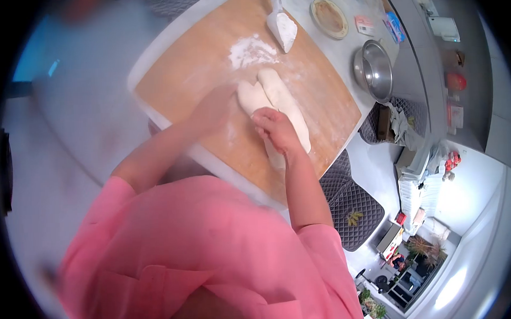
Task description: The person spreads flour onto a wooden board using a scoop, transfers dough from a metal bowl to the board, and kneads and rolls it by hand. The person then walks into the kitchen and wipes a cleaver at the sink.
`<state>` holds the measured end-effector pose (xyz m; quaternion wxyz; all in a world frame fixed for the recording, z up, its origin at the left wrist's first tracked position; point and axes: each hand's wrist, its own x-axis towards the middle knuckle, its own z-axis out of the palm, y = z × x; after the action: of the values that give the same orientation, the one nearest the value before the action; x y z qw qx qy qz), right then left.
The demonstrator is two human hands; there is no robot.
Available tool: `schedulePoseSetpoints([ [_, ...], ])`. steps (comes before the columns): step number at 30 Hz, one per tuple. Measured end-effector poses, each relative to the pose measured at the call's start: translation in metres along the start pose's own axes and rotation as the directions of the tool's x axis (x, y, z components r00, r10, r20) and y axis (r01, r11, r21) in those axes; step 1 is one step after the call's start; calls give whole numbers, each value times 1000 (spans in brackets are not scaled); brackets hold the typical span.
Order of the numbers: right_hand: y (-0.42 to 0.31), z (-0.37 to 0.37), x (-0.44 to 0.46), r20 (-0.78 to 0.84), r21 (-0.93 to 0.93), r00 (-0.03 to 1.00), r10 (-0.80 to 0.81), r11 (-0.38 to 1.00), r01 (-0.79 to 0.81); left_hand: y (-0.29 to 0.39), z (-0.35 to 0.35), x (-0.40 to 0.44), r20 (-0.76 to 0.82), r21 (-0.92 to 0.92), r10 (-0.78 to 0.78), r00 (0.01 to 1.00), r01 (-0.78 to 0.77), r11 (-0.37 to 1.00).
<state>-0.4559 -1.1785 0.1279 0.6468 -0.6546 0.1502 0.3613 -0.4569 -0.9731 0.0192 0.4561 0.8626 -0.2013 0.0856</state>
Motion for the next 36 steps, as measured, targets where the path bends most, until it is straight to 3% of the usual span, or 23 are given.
schedulePoseSetpoints([
  [1,10,5,-11,25,39,1000,2,999,-3,1,-3,1,-12,12,-8,1000,8,1000],
  [3,28,19,-29,70,91,997,35,995,-42,4,-14,0,136,-86,-232,963,245,966],
  [5,49,33,-36,181,123,980,80,987,-103,13,-38,-17,28,-66,-338,941,339,939],
  [7,67,48,-44,245,115,965,94,985,-126,20,-66,-47,-258,-110,-391,884,375,921],
  [9,75,63,-50,301,122,948,99,982,-141,15,-94,-97,-344,-222,-552,760,505,834],
  [11,95,75,-47,351,124,931,99,981,-151,-7,-116,-173,-470,-41,-556,685,612,789],
  [13,112,92,-38,419,91,906,56,990,-104,2,-133,-248,-542,21,-596,593,718,696],
  [17,137,138,-13,481,-48,874,71,997,-55,39,-145,-383,-589,-7,-690,421,851,525],
  [19,147,161,0,445,-118,893,69,993,-18,64,-144,-427,-626,0,-729,276,935,353],
  [21,152,175,9,439,-137,896,59,991,1,71,-139,-480,-601,0,-775,192,971,241],
  [23,163,183,30,457,-154,886,73,988,-2,63,-129,-543,-492,-108,-870,30,990,95],
  [24,172,186,42,460,-186,884,87,983,0,42,-116,-602,-407,-68,-912,45,995,79],
  [26,183,189,62,406,-279,911,78,959,42,43,-115,-611,-296,-176,-948,-119,982,-68],
  [27,188,195,67,364,-367,928,83,928,61,67,-127,-583,-248,-314,-924,-291,926,-208],
  [28,171,211,47,256,-203,963,84,979,-31,57,-127,-604,-244,-300,-928,-282,932,-204],
  [31,184,230,75,102,-231,986,130,968,-103,-3,-135,-693,-185,-394,-959,-214,910,-127],
  [32,198,235,84,53,-163,998,18,987,-9,-28,-147,-726,-366,252,-863,348,930,268],
  [33,206,239,92,25,-154,1000,3,988,0,-46,-156,-741,-156,798,-549,821,432,420],
  [34,209,243,102,36,-225,999,-9,974,17,-51,-170,-730,-144,798,-523,840,411,441],
  [35,211,247,115,47,-295,999,-25,955,37,-43,-191,-707,-352,456,-741,572,796,398],
  [36,217,254,125,-35,-301,995,-92,950,77,-36,-211,-689,-372,11,-905,207,976,218],
])
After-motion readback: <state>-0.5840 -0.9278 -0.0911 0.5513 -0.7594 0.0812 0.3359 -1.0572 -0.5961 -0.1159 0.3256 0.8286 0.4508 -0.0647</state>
